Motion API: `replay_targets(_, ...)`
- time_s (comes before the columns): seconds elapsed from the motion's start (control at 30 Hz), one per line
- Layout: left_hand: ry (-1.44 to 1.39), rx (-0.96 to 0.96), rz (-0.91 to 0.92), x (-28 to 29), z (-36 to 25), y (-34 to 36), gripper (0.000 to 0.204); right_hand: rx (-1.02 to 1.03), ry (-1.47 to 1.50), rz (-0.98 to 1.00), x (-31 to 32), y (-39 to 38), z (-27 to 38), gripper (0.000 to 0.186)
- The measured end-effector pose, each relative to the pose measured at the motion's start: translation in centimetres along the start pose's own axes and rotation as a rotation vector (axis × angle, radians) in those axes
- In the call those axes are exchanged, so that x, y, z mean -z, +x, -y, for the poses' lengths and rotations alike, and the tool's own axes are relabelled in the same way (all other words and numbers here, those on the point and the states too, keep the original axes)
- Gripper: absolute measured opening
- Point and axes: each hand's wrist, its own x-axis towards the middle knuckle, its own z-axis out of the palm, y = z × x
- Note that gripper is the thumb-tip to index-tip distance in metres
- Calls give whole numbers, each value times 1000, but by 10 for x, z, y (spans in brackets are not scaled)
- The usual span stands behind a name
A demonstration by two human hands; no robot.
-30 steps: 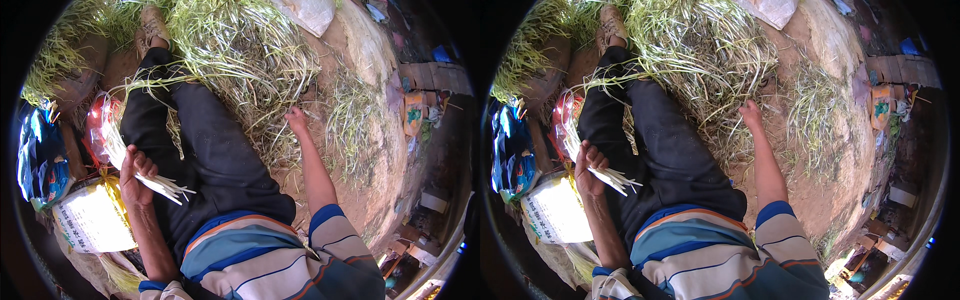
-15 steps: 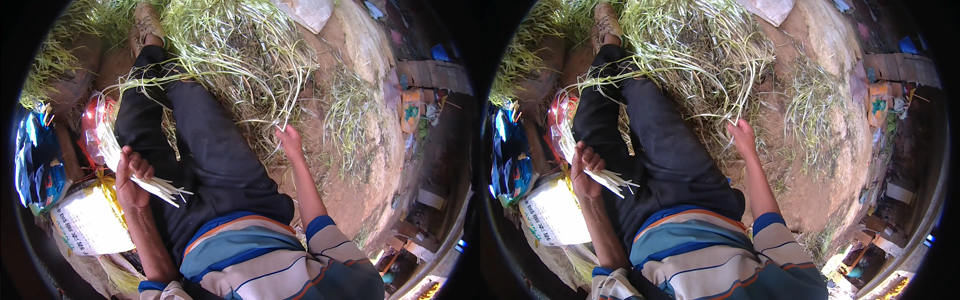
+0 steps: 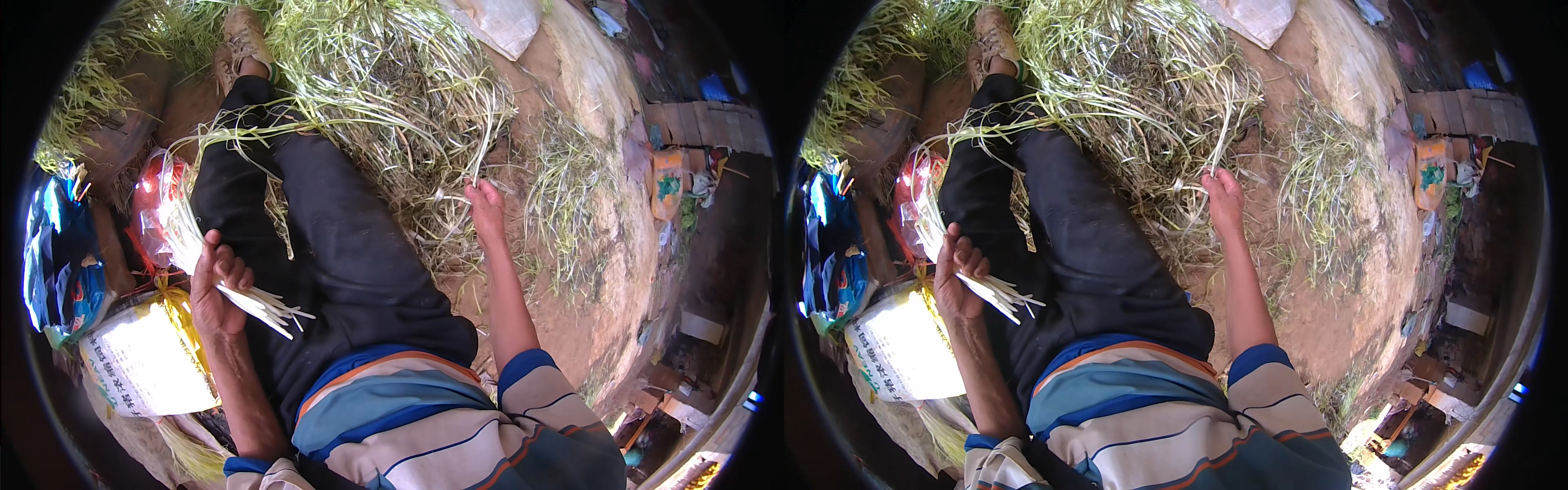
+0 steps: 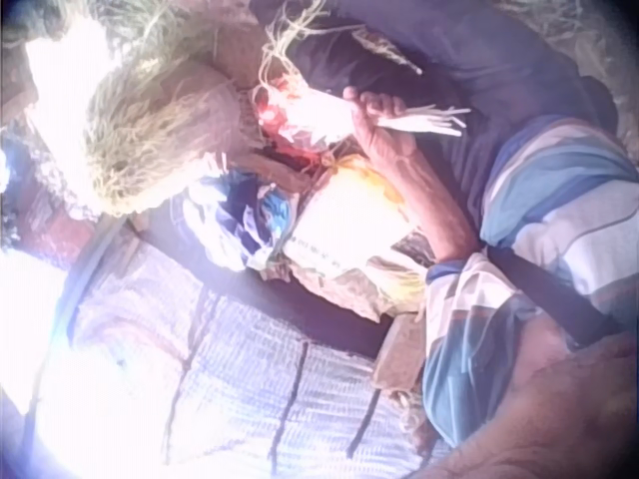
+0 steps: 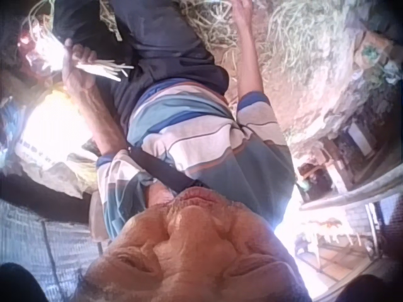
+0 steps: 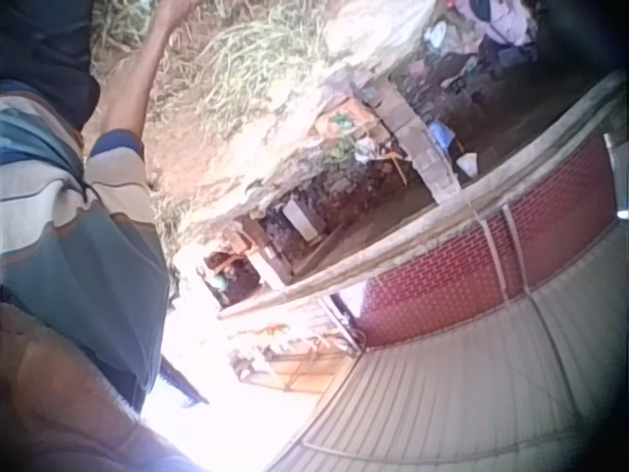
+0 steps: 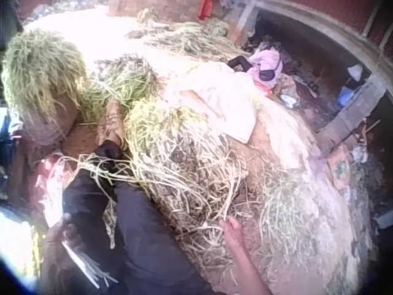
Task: The person sits on the ground and peels the outer layers off long, thin, white plant stems by hand. They hold a bundle in the left hand and strip each stem individually with the right hand, discarding the peelings onto the floor.
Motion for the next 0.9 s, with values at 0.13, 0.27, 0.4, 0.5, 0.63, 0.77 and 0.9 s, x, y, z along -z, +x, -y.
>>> replay_targets(0.13, 0, 5, 6, 2, -1, -1, 29, -59, -76, 9, -25, 31, -18, 30)
replay_targets(0.27, 10, -2, -25, -2, 1, 1, 30, -138, -169, 12, -37, 39, -22, 30)
replay_targets(0.4, 40, 2, -76, -10, 2, 1, 34, -21, -120, 43, -41, 20, -14, 14)
replay_targets(0.5, 75, 24, -107, -18, 4, 1, 37, 139, -18, 82, -40, -14, 0, 10)
replay_targets(0.63, 153, 61, -148, -32, 10, 3, 36, 165, 158, 142, -54, -68, 33, 6)
replay_targets(0.77, 291, 104, -189, -48, 28, 4, 31, 175, 127, 173, -78, -109, 71, 5)
replay_targets(0.9, 404, 117, -195, -58, 45, 10, 32, 182, -109, 343, -90, -134, 104, 9)
